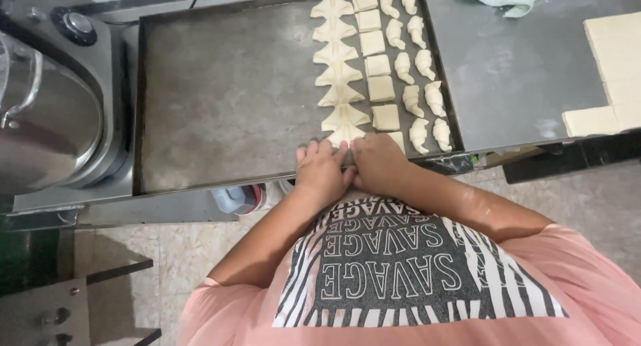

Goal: Shaping small pre-cut dough squares into decorative forms and placing them onto a large metal baking tray.

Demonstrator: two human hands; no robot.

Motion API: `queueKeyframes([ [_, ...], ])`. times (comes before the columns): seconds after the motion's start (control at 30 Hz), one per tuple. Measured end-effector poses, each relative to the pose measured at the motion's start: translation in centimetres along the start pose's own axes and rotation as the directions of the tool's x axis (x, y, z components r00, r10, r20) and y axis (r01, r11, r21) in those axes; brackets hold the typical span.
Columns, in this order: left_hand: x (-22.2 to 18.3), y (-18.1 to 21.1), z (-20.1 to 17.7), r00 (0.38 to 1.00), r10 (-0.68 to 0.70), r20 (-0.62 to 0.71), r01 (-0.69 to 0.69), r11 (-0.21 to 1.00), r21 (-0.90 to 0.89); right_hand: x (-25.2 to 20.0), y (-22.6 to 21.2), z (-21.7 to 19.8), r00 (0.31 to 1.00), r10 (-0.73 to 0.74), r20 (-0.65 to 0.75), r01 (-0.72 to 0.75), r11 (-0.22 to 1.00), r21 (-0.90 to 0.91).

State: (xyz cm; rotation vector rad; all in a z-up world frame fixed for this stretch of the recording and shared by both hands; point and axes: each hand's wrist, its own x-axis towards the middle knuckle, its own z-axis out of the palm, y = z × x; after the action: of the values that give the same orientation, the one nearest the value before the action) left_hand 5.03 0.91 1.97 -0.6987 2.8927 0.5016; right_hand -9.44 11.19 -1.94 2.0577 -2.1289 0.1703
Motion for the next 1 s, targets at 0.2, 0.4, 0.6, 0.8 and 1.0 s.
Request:
queueKeyframes([
  [0.2, -0.2, 0.0, 0.5, 1.000, -0.012, -0.024, 0.012, 1.000, 0.002, -0.5, 0.3, -1.0, 0.999, -0.037, -0.017, 0.037, 0.999, 0.002],
  [0.4, -0.9, -0.2, 2.3, 0.987, 0.008, -0.158, 0.002, 0.998, 0.065, -1.1, 2.3, -1.0, 0.985, -0.061, 0.161, 0.053, 0.997, 0.056],
  [0.6, -1.1, -1.2, 3.9, 0.962, 0.030, -0.270, 0.005, 0.992, 0.128, -6.9, 10.0, -6.7, 0.959, -0.011, -0.284, 0.117, 0.926, 0.358],
  [0.8, -1.6, -2.7, 6.1, 0.801, 0.121, -0.586, -0.151, 0.989, -0.003, -21.2, 33.4, -4.1, 0.725, 0.666, 0.179, -0.655, 0.746, -0.122],
  [1.0, -1.8, -3.5, 6.7, 0.735, 0.029, -0.678, -0.249, 0.941, -0.228, -25.4, 37.6, -8.9, 0.351, 0.748, 0.564, -0.793, 0.557, -0.245],
])
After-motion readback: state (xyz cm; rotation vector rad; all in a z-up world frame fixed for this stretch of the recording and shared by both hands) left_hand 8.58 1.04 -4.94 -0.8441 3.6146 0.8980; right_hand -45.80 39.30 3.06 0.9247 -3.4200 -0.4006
